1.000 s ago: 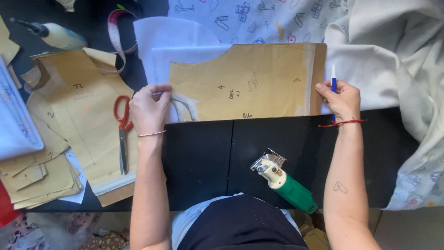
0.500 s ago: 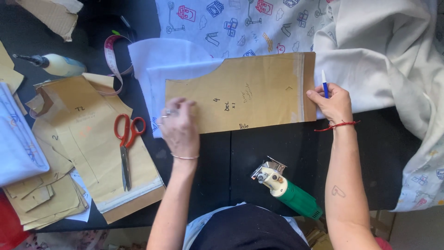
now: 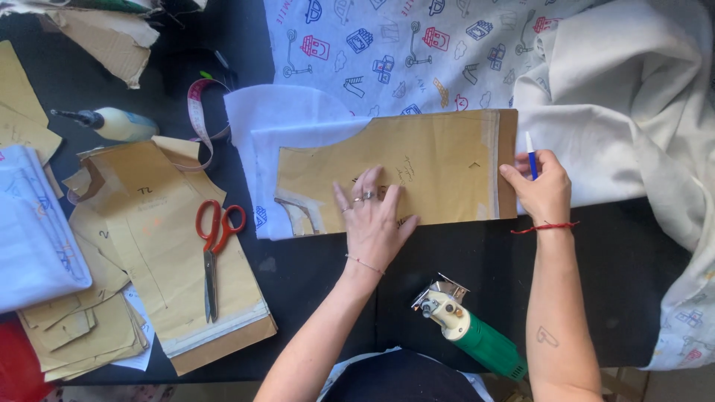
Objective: The person uses an electric fabric cutter to cut a piece of white fabric on a table. They then use scissors to trim the edges of the cut fabric. Finally, they place a paper pattern on the fabric and trace its outline with a pen.
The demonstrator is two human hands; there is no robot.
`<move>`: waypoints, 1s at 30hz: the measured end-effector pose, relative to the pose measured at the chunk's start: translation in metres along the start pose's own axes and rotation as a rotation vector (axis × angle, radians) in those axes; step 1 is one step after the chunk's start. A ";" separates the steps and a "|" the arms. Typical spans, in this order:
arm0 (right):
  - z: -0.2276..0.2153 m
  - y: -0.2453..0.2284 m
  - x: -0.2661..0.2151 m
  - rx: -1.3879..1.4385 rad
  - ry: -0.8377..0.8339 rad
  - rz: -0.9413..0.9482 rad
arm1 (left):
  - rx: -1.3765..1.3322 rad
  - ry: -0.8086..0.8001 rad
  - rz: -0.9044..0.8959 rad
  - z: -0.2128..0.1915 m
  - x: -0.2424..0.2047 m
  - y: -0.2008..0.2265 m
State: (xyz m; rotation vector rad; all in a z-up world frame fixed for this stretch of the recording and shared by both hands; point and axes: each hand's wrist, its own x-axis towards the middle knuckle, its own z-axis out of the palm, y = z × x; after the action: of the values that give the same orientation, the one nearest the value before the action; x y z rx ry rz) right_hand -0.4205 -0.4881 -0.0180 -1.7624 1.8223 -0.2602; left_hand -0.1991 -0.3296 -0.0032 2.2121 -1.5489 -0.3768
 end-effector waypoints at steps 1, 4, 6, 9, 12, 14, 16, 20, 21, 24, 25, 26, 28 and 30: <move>0.005 -0.001 0.005 0.000 0.005 0.001 | -0.002 0.001 0.005 0.001 0.013 0.004; 0.014 0.000 0.017 -0.016 0.072 0.009 | 0.014 -0.099 0.093 -0.001 0.051 0.020; 0.017 -0.002 0.029 0.007 0.109 -0.039 | 0.126 -0.391 0.118 -0.009 0.077 0.031; 0.018 -0.010 0.035 0.062 0.122 -0.067 | 0.204 -0.568 0.112 0.005 0.095 0.039; 0.012 -0.033 0.035 0.101 0.127 -0.089 | 0.173 -0.681 0.065 -0.006 0.101 0.047; 0.010 -0.047 0.037 0.106 0.133 -0.101 | 0.192 -0.680 0.068 -0.010 0.103 0.054; 0.012 -0.050 0.042 0.108 0.138 -0.113 | 0.210 -0.682 0.070 -0.001 0.103 0.058; 0.017 -0.047 0.057 0.038 0.110 -0.086 | 0.266 -0.659 0.054 0.024 0.109 0.063; 0.017 -0.049 0.059 0.013 0.098 -0.081 | 0.276 -0.721 0.040 0.025 0.111 0.066; 0.020 -0.037 0.070 0.020 0.058 0.013 | 0.286 -0.758 0.109 0.030 0.117 0.074; 0.019 -0.038 0.073 0.018 0.056 0.015 | 0.284 -0.761 0.110 0.032 0.120 0.075; 0.018 -0.038 0.076 0.031 0.055 0.006 | 0.288 -0.778 0.129 0.035 0.122 0.076; 0.016 -0.038 0.079 0.038 0.052 0.006 | 0.287 -0.804 0.152 0.037 0.124 0.078; 0.014 -0.037 0.079 0.085 0.037 -0.053 | 0.296 -0.814 0.154 0.037 0.124 0.081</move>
State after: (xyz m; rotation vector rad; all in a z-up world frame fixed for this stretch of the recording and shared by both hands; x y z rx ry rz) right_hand -0.3783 -0.5647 -0.0323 -1.7588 1.7652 -0.3876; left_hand -0.2395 -0.4767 0.0050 2.2519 -2.2845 -1.1731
